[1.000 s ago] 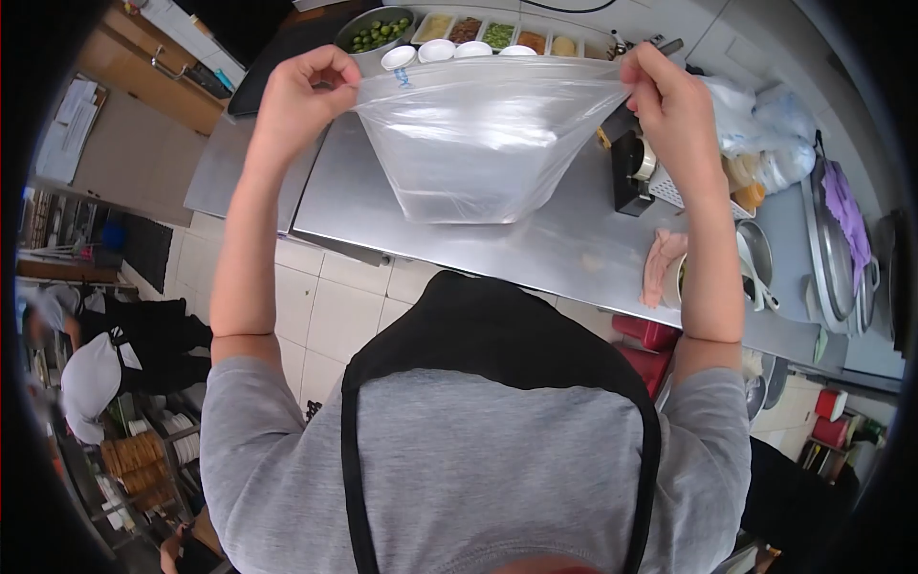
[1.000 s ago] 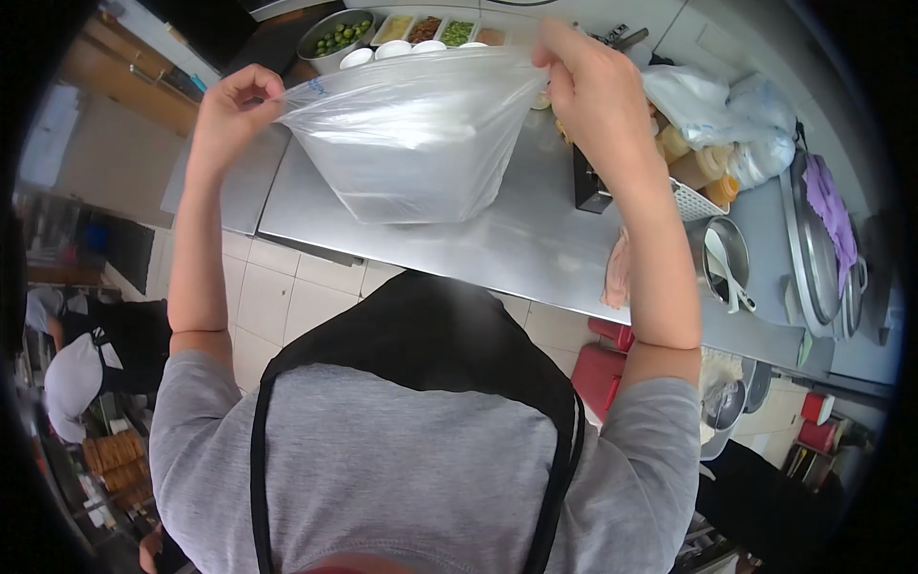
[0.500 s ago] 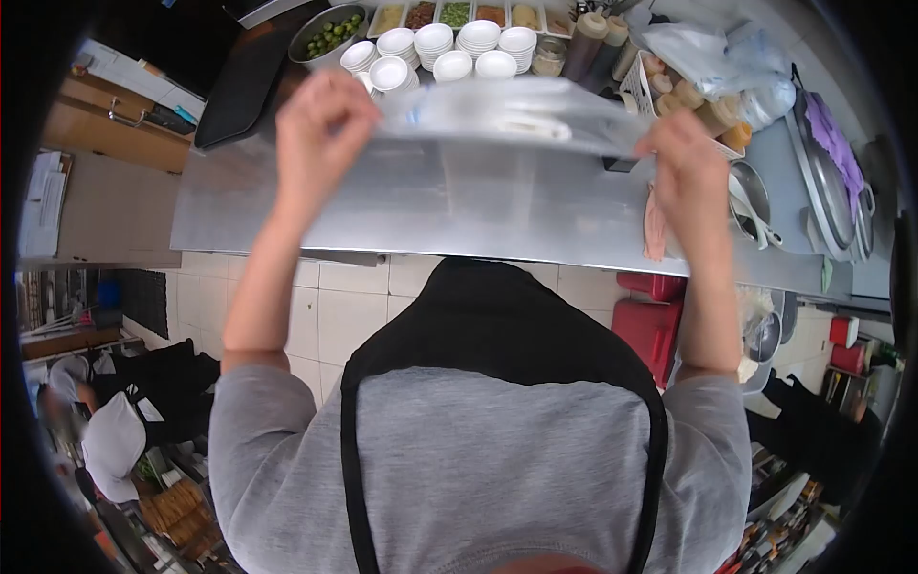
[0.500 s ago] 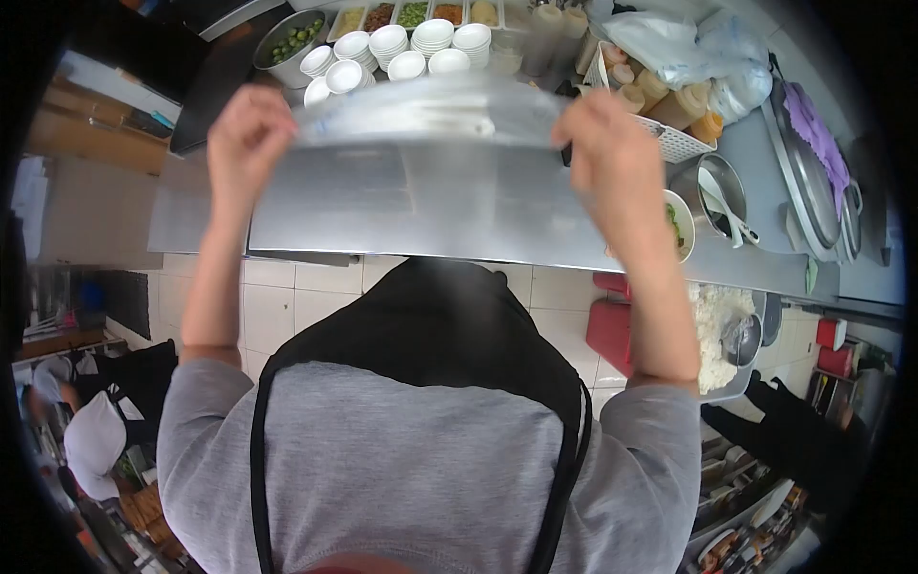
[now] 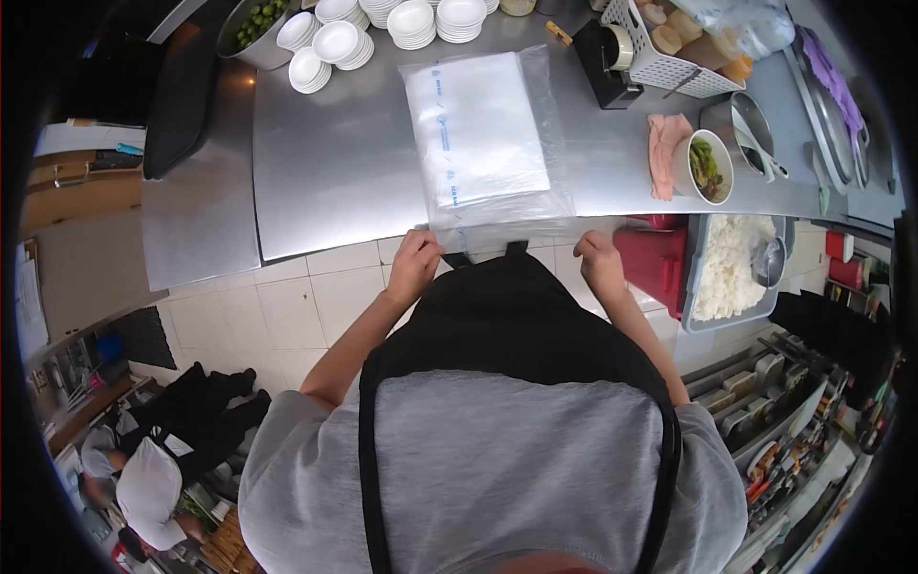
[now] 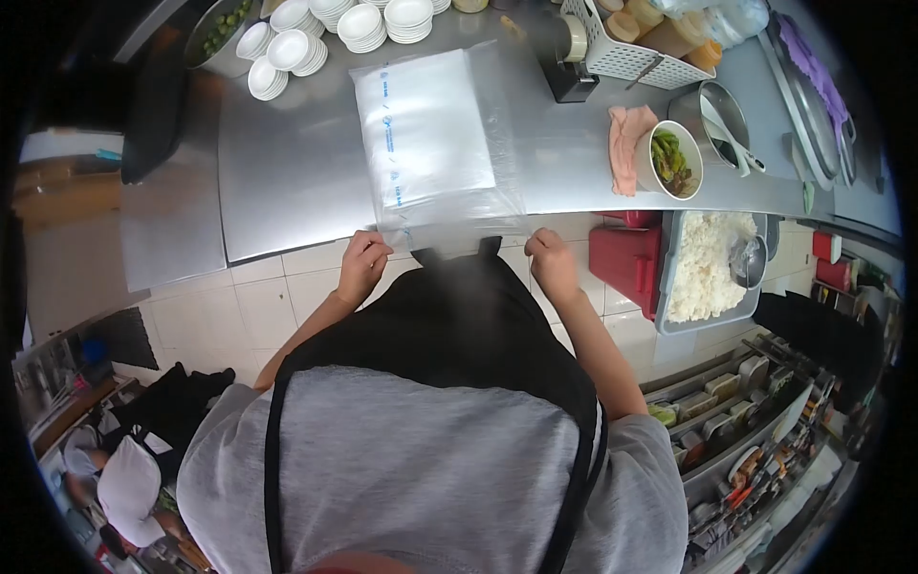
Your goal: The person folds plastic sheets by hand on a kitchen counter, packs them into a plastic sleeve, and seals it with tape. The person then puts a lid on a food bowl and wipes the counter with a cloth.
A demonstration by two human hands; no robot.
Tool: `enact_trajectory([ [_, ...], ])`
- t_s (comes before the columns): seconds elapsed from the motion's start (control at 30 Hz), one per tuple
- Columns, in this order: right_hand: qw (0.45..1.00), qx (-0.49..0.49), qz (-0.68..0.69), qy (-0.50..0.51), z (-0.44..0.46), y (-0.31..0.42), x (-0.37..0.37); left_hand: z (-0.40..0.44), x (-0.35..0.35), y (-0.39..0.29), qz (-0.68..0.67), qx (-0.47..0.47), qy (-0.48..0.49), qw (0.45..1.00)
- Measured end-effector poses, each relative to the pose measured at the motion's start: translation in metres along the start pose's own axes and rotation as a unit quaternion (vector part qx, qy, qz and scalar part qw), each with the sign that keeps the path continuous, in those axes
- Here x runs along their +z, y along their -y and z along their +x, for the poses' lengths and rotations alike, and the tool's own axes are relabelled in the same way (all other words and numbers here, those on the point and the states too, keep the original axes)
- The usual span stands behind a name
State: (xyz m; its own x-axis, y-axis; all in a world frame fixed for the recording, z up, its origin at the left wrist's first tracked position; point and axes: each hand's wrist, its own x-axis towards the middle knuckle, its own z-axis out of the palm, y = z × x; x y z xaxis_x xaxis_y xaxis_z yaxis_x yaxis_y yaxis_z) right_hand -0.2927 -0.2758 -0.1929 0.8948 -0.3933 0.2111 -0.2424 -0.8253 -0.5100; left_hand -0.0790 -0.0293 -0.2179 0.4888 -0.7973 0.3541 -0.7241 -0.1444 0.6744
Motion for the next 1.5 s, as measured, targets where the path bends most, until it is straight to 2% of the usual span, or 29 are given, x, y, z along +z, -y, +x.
enact_trajectory([
  [0.07,0.999,0.014,-0.019,0.037,-0.005,-0.015,0.002,0.000,0.000,0.002,0.002,-0.007,0.010,1.000],
  [0.13,0.996,0.076,-0.029,0.028,0.010,-0.016,-0.012,0.013,-0.013,-0.014,-0.116,-0.020,0.096,0.988],
  [0.17,0.997,0.067,-0.026,-0.008,0.026,-0.015,-0.022,0.026,-0.019,-0.019,-0.108,-0.018,0.092,0.990],
  [0.23,0.997,0.023,0.028,-0.073,0.069,-0.006,-0.037,0.053,-0.026,-0.030,-0.107,-0.059,-0.016,0.992],
  [0.27,0.994,-0.017,0.038,-0.099,0.091,0.005,-0.038,0.077,-0.025,-0.029,-0.047,0.000,-0.068,0.997],
  [0.3,0.989,-0.061,0.046,-0.130,0.116,0.016,-0.034,0.107,-0.030,-0.041,-0.030,-0.031,-0.044,0.998],
  [0.37,0.984,-0.118,-0.001,-0.129,0.159,0.041,-0.017,0.147,-0.011,-0.043,0.108,-0.027,-0.063,0.992],
  [0.4,0.990,-0.100,-0.038,-0.093,0.169,0.049,0.002,0.151,0.005,-0.036,0.112,-0.030,-0.067,0.991],
  [0.47,0.992,-0.084,-0.069,-0.056,0.172,0.047,0.038,0.142,0.042,-0.013,0.272,-0.105,0.007,0.957],
  [0.53,0.993,-0.058,-0.105,0.013,0.170,0.038,0.059,0.136,0.056,-0.014,0.294,-0.112,0.018,0.949],
  [0.6,0.994,-0.053,-0.094,0.019,0.169,0.026,0.071,0.134,0.063,-0.010,0.313,-0.121,0.035,0.941],
  [0.87,0.996,-0.041,-0.062,0.040,0.167,0.021,0.079,0.133,0.064,-0.008,0.274,-0.125,0.034,0.953],
  [1.07,0.997,-0.045,-0.064,0.010,0.165,0.018,0.081,0.131,0.056,-0.007,0.254,-0.128,0.032,0.958],
  [1.27,0.998,-0.036,-0.043,-0.021,0.163,0.013,0.080,0.099,0.039,0.021,0.234,-0.120,0.013,0.965],
  [1.33,0.996,-0.037,-0.078,0.018,0.157,0.006,0.076,0.082,0.024,0.034,0.218,-0.127,0.028,0.967],
  [1.37,0.996,-0.038,-0.081,0.013,0.148,0.000,0.072,0.073,0.018,0.043,0.229,-0.118,0.036,0.965],
  [1.43,0.983,-0.032,-0.152,-0.098,0.126,-0.017,0.057,0.066,0.010,0.040,0.240,-0.103,0.041,0.965],
  [1.47,0.982,-0.032,-0.154,-0.101,0.113,-0.025,0.046,0.056,0.008,0.030,0.121,-0.211,0.015,0.970],
  [1.5,0.998,0.051,-0.023,-0.041,0.098,-0.030,0.031,0.048,0.004,0.018,-0.002,-0.316,-0.008,0.949],
])
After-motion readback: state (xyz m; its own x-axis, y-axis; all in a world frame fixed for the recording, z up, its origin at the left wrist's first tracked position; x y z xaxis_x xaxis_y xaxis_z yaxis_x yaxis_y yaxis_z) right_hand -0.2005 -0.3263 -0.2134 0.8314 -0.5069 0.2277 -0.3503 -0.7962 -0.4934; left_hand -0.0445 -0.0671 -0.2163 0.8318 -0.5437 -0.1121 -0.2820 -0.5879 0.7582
